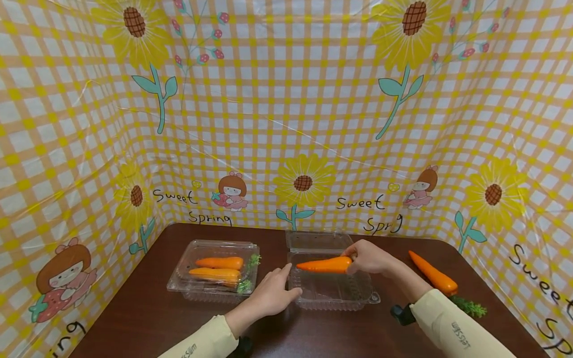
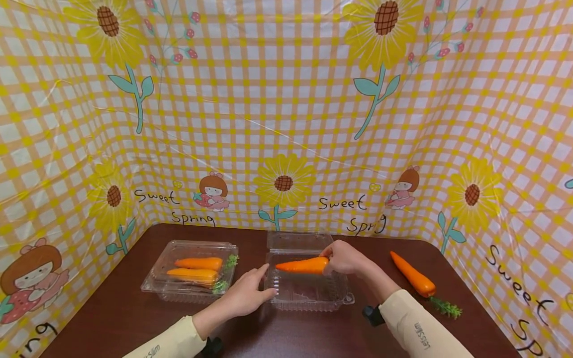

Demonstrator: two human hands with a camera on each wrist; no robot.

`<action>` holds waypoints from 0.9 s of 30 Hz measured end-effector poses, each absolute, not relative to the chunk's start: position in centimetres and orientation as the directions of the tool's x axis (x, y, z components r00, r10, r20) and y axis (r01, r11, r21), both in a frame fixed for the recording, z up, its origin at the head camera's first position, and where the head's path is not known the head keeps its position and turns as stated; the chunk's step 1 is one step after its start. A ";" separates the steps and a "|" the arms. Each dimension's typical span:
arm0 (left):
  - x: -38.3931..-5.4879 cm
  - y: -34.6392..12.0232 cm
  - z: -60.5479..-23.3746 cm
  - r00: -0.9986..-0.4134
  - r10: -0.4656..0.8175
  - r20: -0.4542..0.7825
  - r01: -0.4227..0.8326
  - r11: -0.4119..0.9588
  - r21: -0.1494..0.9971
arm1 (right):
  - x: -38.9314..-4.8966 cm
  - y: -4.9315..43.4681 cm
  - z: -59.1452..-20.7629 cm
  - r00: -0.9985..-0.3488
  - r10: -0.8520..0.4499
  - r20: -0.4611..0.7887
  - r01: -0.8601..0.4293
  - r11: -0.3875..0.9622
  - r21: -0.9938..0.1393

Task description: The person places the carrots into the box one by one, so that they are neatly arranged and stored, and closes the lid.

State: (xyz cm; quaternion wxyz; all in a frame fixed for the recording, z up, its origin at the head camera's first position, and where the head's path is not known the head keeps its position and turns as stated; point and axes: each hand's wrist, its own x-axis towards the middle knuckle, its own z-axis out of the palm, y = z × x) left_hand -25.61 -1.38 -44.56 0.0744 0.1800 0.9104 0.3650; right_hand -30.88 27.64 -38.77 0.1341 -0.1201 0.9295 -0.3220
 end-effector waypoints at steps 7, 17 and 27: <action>-25.9 -1.4 -44.7 -0.924 0.382 -0.006 0.275 0.678 0.681 | -31.5 26.7 -40.2 -0.928 -0.335 -0.162 -0.179 0.783 -0.596; -25.9 -1.3 -44.8 -0.923 0.384 0.009 0.291 0.685 0.668 | -31.7 25.6 -42.1 -0.949 -0.291 -0.119 -0.224 0.891 -0.394; -25.8 -1.4 -44.6 -0.923 0.385 0.011 0.293 0.682 0.670 | -31.5 25.1 -42.3 -0.955 -0.271 -0.120 -0.207 0.899 -0.387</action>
